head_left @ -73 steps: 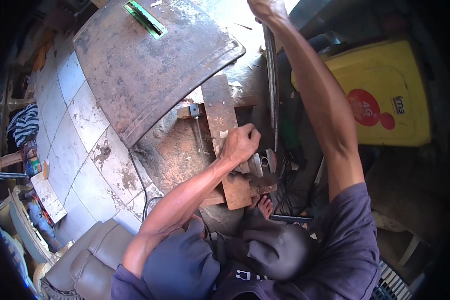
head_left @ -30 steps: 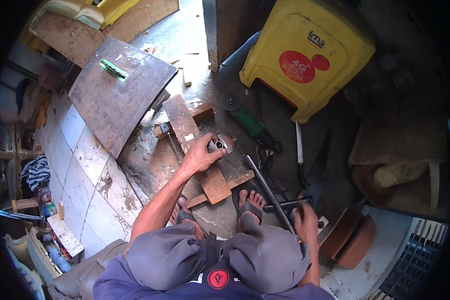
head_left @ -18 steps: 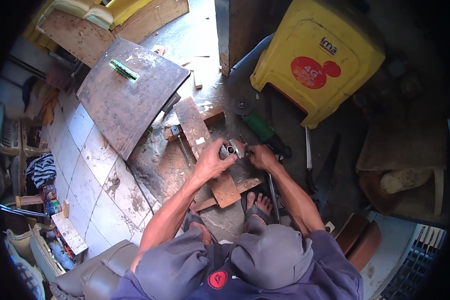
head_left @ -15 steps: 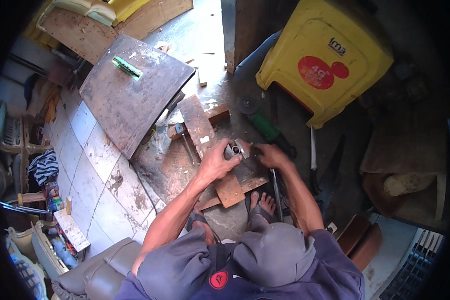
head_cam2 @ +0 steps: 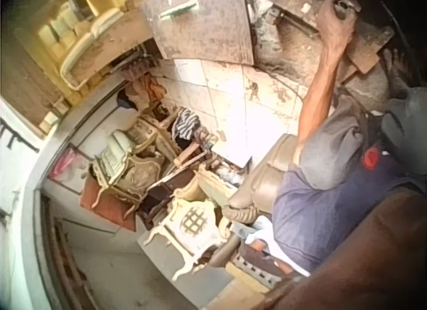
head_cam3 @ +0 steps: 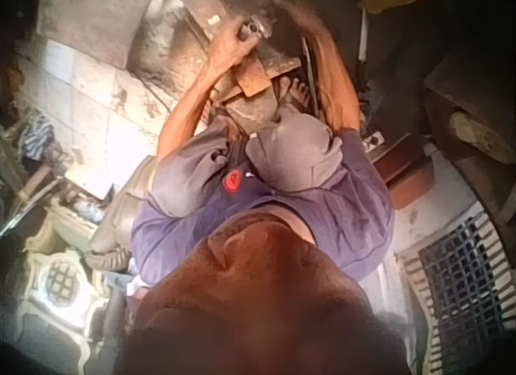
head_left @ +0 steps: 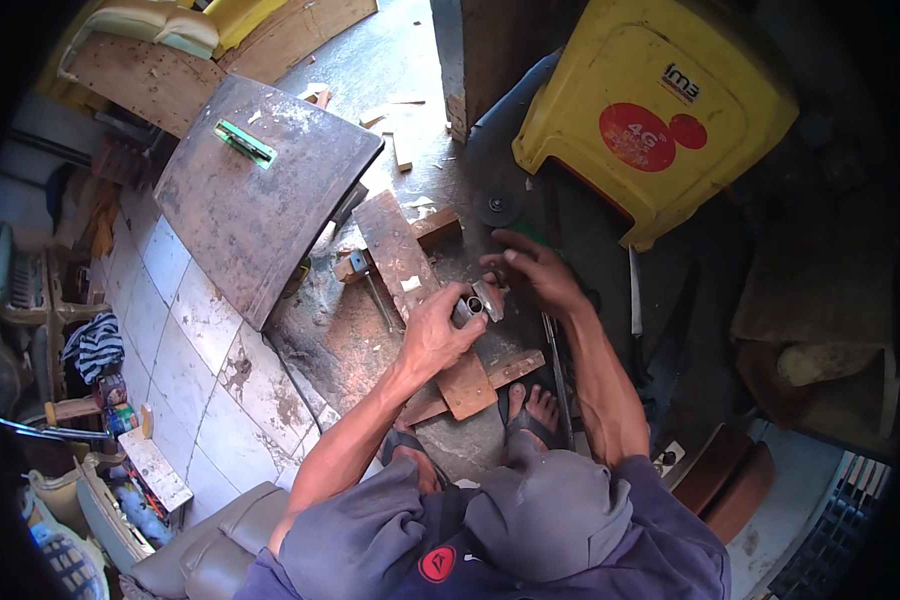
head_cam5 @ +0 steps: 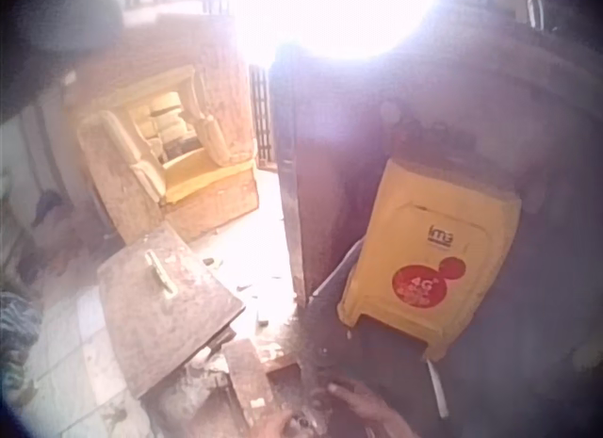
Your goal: The person uses an angle grinder to cut a metal pipe and then fits a small metal component onto the cut end.
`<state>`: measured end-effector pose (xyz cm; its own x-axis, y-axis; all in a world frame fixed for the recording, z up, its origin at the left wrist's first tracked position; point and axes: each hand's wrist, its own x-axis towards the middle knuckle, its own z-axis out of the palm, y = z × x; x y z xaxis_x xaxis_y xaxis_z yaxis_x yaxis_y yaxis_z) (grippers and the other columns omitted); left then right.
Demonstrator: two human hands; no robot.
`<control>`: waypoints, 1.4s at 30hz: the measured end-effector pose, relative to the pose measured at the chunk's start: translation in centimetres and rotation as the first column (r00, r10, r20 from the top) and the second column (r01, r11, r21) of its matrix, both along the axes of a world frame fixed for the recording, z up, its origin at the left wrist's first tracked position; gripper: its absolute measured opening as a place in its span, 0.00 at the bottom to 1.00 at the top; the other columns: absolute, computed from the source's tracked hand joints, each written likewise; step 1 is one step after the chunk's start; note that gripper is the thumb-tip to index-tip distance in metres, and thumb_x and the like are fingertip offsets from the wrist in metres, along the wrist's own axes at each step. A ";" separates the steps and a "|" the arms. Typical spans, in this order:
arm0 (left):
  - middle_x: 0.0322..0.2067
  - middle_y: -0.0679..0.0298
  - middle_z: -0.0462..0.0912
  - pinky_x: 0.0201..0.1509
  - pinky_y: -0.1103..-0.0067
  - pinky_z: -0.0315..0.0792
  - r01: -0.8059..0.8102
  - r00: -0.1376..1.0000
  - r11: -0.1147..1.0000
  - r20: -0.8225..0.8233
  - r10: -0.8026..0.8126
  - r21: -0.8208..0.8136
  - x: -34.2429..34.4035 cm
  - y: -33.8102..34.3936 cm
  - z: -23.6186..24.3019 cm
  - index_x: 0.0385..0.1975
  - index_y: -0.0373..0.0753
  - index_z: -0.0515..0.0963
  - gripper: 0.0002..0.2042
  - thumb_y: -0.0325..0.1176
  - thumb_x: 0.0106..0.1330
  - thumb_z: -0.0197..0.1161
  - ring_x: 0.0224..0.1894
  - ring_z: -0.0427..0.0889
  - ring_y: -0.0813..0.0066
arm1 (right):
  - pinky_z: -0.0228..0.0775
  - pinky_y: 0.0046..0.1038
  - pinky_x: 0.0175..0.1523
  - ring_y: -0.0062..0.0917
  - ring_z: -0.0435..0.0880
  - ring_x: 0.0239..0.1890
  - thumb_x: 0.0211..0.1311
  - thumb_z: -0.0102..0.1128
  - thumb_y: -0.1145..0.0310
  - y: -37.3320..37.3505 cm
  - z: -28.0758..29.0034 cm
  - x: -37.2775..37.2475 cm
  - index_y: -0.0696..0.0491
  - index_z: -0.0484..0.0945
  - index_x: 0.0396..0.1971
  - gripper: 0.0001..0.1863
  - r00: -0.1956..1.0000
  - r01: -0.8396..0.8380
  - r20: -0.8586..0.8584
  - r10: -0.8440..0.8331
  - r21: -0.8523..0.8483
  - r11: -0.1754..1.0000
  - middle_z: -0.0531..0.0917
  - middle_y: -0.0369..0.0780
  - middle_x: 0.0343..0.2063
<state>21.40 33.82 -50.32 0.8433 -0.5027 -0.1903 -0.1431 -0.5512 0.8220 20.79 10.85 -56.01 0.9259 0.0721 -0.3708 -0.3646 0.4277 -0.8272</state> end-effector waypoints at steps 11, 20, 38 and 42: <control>0.42 0.50 0.84 0.50 0.64 0.80 -0.001 0.949 1.000 0.316 0.006 -0.015 -0.7 -0.3 0.3 0.48 0.33 0.83 0.19 0.38 0.61 0.72 0.46 0.86 0.49 | 0.72 0.33 0.57 0.28 0.87 0.43 0.77 0.37 0.30 0.4 -2.3 -6.2 0.58 0.90 0.33 0.45 0.960 -0.183 -0.281 -0.003 -0.632 0.753 0.88 0.45 0.30; 0.44 0.50 0.85 0.53 0.63 0.79 -0.006 0.866 0.997 0.499 -0.035 0.081 -0.7 -0.5 0.4 0.44 0.32 0.84 0.16 0.35 0.59 0.71 0.46 0.85 0.47 | 0.66 0.28 0.63 0.23 0.81 0.54 0.79 0.46 0.38 1.5 -1.3 -2.3 0.57 0.88 0.46 0.35 0.995 -0.092 -0.078 0.067 -0.389 0.916 0.89 0.38 0.46; 0.51 0.54 0.82 0.61 0.63 0.75 -0.603 0.644 0.332 -0.688 -0.333 -0.725 0.4 2.9 3.4 0.71 0.31 0.67 0.27 0.30 0.72 0.59 0.51 0.82 0.65 | 0.69 0.38 0.66 0.42 0.82 0.61 0.82 0.42 0.46 1.5 1.1 -3.8 0.58 0.85 0.54 0.31 0.987 0.147 0.155 -0.051 -0.705 0.694 0.84 0.49 0.57; 0.48 0.54 0.83 0.63 0.60 0.73 -0.670 0.587 0.201 -0.676 -0.445 -0.715 0.7 4.0 3.6 0.71 0.30 0.67 0.30 0.31 0.68 0.59 0.48 0.81 0.62 | 0.70 0.40 0.65 0.46 0.80 0.60 0.74 0.57 0.63 1.2 2.7 -10.6 0.58 0.84 0.53 0.17 0.972 0.222 0.159 -0.173 -0.861 0.458 0.82 0.51 0.55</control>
<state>22.14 37.84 -46.72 0.7459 -0.6421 -0.1768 0.6582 0.6702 0.3428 10.19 12.04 -53.36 0.8878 -0.4505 -0.0942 -0.3223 -0.4624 -0.8260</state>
